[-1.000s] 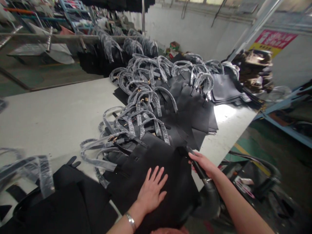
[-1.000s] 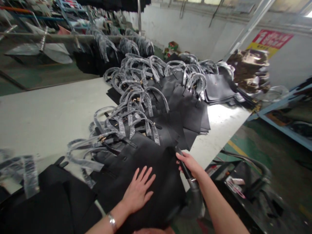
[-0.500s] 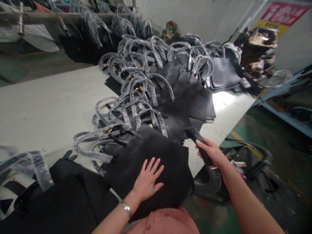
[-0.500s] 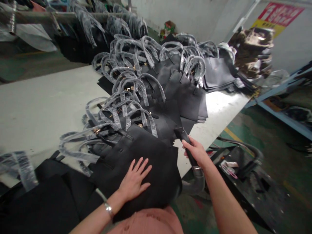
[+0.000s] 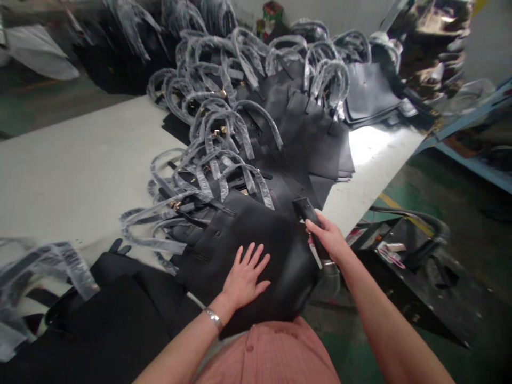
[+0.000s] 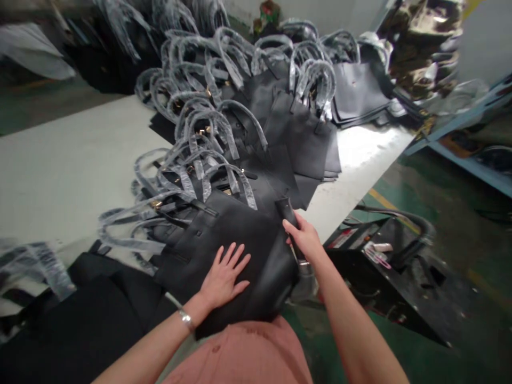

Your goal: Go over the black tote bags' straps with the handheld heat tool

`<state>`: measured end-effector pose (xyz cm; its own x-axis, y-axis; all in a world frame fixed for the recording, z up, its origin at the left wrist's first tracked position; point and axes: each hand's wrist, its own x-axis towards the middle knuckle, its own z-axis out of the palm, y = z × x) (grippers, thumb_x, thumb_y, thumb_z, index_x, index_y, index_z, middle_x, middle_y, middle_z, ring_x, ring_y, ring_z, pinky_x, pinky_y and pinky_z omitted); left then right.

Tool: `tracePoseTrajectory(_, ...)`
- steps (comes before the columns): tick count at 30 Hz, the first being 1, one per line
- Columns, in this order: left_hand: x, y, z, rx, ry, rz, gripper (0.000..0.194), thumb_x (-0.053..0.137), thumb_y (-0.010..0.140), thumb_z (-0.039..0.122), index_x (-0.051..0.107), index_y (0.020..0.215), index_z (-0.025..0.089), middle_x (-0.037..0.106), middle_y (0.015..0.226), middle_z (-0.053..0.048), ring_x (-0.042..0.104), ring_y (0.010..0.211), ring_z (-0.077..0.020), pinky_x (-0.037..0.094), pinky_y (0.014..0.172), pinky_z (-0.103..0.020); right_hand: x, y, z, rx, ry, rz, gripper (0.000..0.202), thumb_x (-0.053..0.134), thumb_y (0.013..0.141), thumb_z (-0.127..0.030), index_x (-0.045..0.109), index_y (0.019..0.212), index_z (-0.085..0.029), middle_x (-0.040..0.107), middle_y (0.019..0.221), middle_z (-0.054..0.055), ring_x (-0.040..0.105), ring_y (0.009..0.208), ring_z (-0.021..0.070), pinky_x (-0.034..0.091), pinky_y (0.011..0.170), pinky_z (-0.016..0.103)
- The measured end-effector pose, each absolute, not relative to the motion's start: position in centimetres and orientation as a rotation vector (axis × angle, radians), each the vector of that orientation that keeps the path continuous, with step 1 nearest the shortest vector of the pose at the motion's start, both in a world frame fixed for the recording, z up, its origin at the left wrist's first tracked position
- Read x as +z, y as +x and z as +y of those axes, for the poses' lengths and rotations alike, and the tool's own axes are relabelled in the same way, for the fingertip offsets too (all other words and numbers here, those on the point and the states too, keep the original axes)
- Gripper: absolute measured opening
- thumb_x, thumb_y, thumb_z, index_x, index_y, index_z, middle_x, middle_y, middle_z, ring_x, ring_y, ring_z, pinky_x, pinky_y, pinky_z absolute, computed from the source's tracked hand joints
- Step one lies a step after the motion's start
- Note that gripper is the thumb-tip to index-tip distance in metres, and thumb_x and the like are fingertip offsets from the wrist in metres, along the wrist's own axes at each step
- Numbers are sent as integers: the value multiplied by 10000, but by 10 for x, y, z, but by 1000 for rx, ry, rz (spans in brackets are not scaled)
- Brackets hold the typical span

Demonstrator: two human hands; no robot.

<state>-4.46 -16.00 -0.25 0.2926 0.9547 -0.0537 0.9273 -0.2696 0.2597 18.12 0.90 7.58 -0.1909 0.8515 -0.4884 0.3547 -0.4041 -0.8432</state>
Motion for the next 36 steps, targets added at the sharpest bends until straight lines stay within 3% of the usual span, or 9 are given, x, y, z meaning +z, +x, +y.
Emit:
tracePoseTrajectory(9,1,-20,-167,262,2279,1581,686,407,919,626,343,1484,241,217,1597,-91,134,1472,-322,89,1173,-535,88,117,-22,1866,-1483,-1887,622,626,841,-439,492,1412,-234,627,600,-42,575,449,142,472,421,240)
tracePoseTrajectory(19,1,-19,-172,307,2242,1532,667,366,942,605,338,1483,214,206,1597,-115,137,1471,-321,78,1169,-533,82,42,2,1786,-1468,-2138,512,606,858,-401,566,1341,-236,624,593,-44,563,408,118,442,396,210)
tracePoseTrajectory(28,2,-23,-174,380,2224,1532,661,355,950,595,330,1484,207,213,1596,-106,119,1476,-312,69,1175,-523,88,45,-1,1836,-1490,-2161,526,609,844,-382,568,1340,-213,619,589,-44,571,400,125,452,375,215)
tracePoseTrajectory(33,2,-24,-175,383,2245,1535,659,357,951,590,335,1481,199,257,1581,-105,133,1474,-302,70,1174,-515,91,34,0,1635,-1505,-2136,674,594,851,-455,434,1457,-204,613,561,-51,604,470,146,481,453,228)
tracePoseTrajectory(36,-1,-23,-176,401,2267,1555,657,373,947,586,345,1474,196,270,1575,-107,144,1470,-304,75,1170,-511,97,48,-7,1672,-1451,-2202,672,619,828,-476,482,1435,-223,683,613,-31,650,520,179,527,516,272)
